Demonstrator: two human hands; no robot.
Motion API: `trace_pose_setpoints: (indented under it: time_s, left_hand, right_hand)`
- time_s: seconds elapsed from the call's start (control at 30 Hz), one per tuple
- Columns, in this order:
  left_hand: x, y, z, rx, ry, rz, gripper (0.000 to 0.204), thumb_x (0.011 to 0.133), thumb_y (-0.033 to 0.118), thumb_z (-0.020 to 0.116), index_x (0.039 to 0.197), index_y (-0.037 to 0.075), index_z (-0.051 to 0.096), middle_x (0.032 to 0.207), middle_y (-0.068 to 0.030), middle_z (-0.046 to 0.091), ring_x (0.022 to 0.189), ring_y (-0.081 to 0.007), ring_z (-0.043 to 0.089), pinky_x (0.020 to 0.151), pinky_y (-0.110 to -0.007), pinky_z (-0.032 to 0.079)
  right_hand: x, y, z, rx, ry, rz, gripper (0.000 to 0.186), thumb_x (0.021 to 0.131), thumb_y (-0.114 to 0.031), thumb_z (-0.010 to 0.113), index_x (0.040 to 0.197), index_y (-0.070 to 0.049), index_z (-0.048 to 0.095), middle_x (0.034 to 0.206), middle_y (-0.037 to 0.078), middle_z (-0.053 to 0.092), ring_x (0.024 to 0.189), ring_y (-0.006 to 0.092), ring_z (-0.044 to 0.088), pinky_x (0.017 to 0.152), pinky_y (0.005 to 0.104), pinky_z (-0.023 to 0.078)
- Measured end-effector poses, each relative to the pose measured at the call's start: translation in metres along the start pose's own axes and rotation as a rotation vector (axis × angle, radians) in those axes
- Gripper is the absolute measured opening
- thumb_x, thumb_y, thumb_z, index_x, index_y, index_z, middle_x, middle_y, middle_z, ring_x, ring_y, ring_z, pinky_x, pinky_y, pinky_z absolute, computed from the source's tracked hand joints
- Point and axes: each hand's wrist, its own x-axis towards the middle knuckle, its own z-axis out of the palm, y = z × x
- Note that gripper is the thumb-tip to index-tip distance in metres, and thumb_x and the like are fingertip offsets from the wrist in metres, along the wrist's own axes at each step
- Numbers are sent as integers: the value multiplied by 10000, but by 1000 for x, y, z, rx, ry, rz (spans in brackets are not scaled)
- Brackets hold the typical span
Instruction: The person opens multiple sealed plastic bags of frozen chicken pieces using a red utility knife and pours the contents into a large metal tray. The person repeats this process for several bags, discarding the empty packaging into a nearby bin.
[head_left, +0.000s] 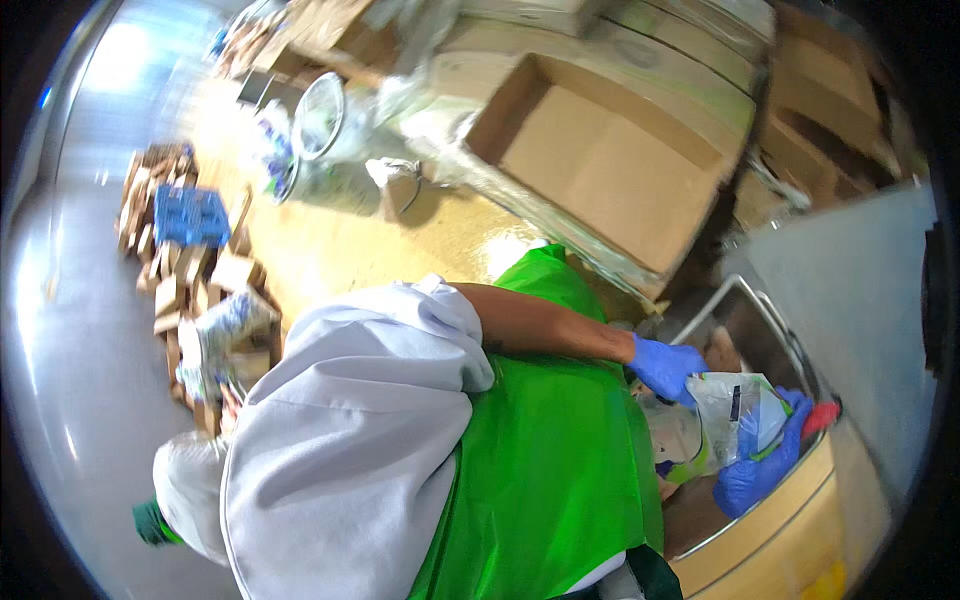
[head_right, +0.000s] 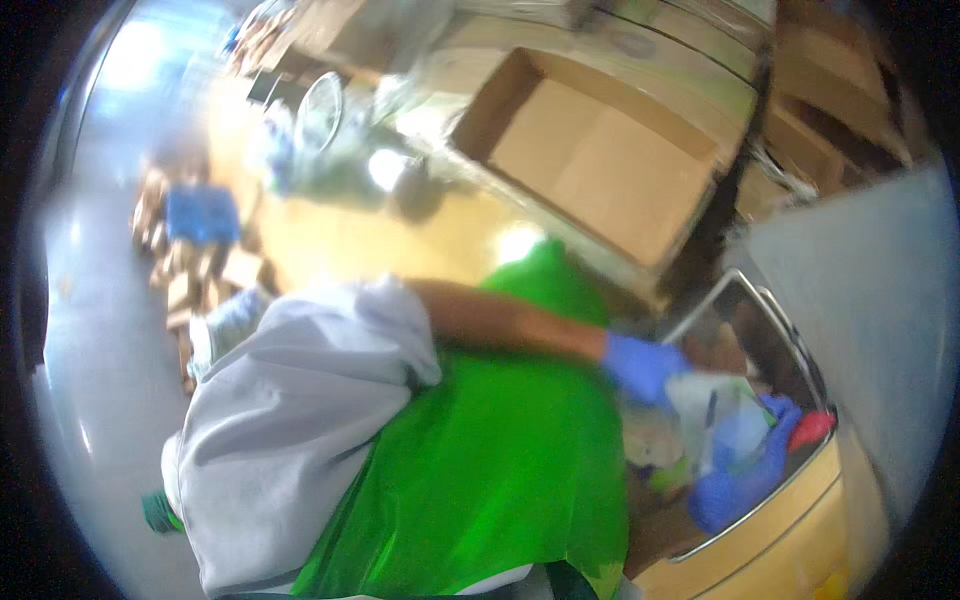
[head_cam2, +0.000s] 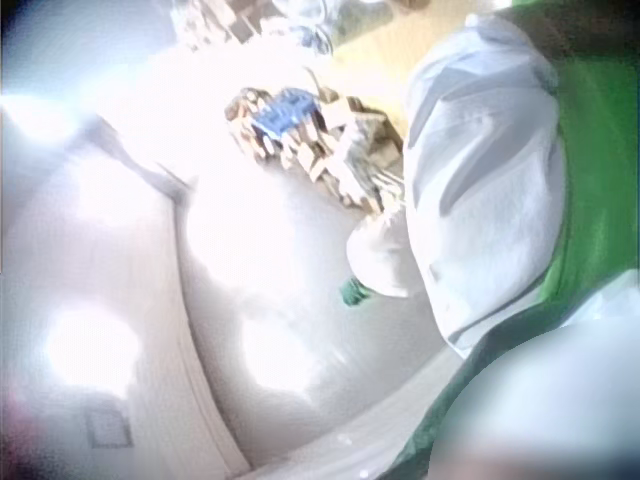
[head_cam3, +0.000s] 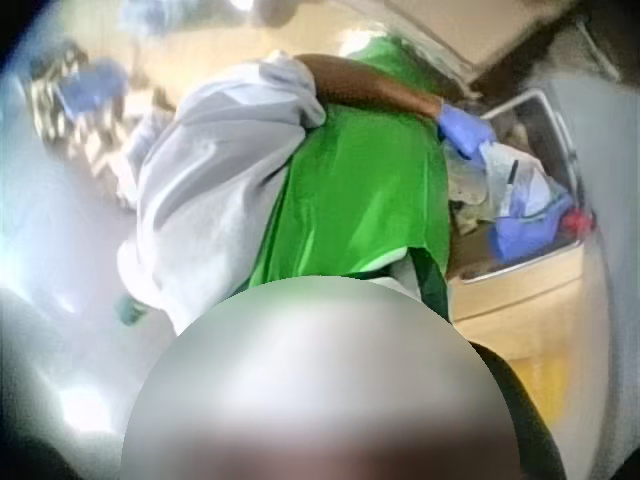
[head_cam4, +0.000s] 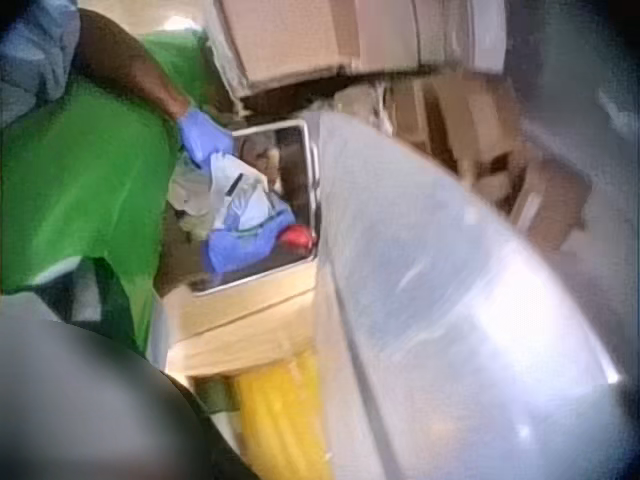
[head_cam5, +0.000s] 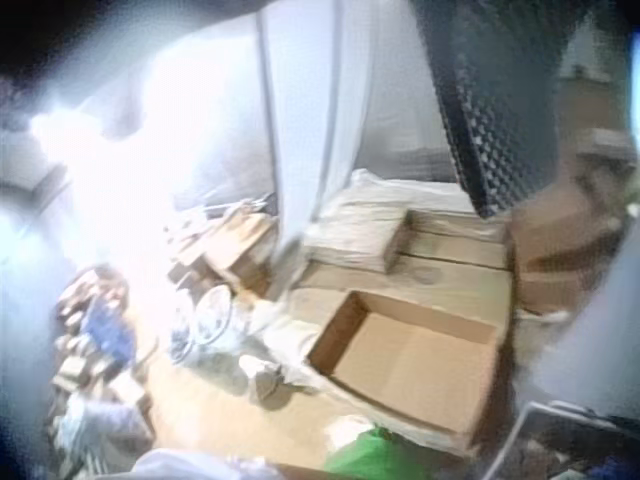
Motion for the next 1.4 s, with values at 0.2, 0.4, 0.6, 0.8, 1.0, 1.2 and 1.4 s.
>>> trace_pose_setpoints:
  time_s: [0.2,0.4,0.6,0.8,1.0,1.2,1.4]
  left_hand:
    - [-182,24,-125,-404,985,-304,412,788,52,542,1190,89,460,800,-38,523,662,-118,508,538,-279,440]
    - [-542,-61,-277,251,2073,218,305,845,45,480,1138,28,397,790,-42,516,623,-93,488,536,-251,447]
    - [-687,-72,-409,135,2922,385,476,821,-9,469,1277,36,337,1161,-173,441,946,-250,494,843,-393,443]
    - [-809,-207,-474,1630,2186,-1486,637,722,123,613,1289,22,341,1263,-255,346,1131,-370,429,974,-466,353]
    - [-779,-203,-461,1414,1504,-870,612,729,116,640,1307,114,438,1332,-179,419,1135,-372,466,891,-477,413]
    - [-861,-316,-483,783,960,-1533,321,833,191,539,1143,130,596,1120,-178,610,991,-366,602,809,-447,498]
    - [-875,-360,-479,231,946,-1373,310,835,224,544,1107,95,617,1046,-160,595,927,-326,585,789,-418,499]
  right_hand:
    - [52,27,32,321,65,366,323,974,-329,442,983,-26,553,809,42,517,611,120,464,567,260,401]
    - [60,13,112,284,-113,273,328,972,-352,448,945,-41,549,800,25,509,533,82,450,494,238,367]
    - [8,-47,233,270,-221,391,250,965,-273,463,916,-49,562,764,31,531,428,82,445,376,220,342]
    - [-54,-51,356,185,-368,515,223,953,-256,488,915,-53,571,709,31,531,400,80,431,360,234,343]
    - [-63,-193,409,-343,-327,318,210,950,-242,497,960,-41,559,738,36,520,507,88,464,453,251,382]
    - [-40,-221,426,-518,-279,121,231,947,-234,507,955,-10,565,785,45,534,735,125,494,682,283,414]
    - [-66,-239,440,-660,-359,135,339,930,-322,515,1043,-7,567,919,163,588,869,276,577,793,359,437]
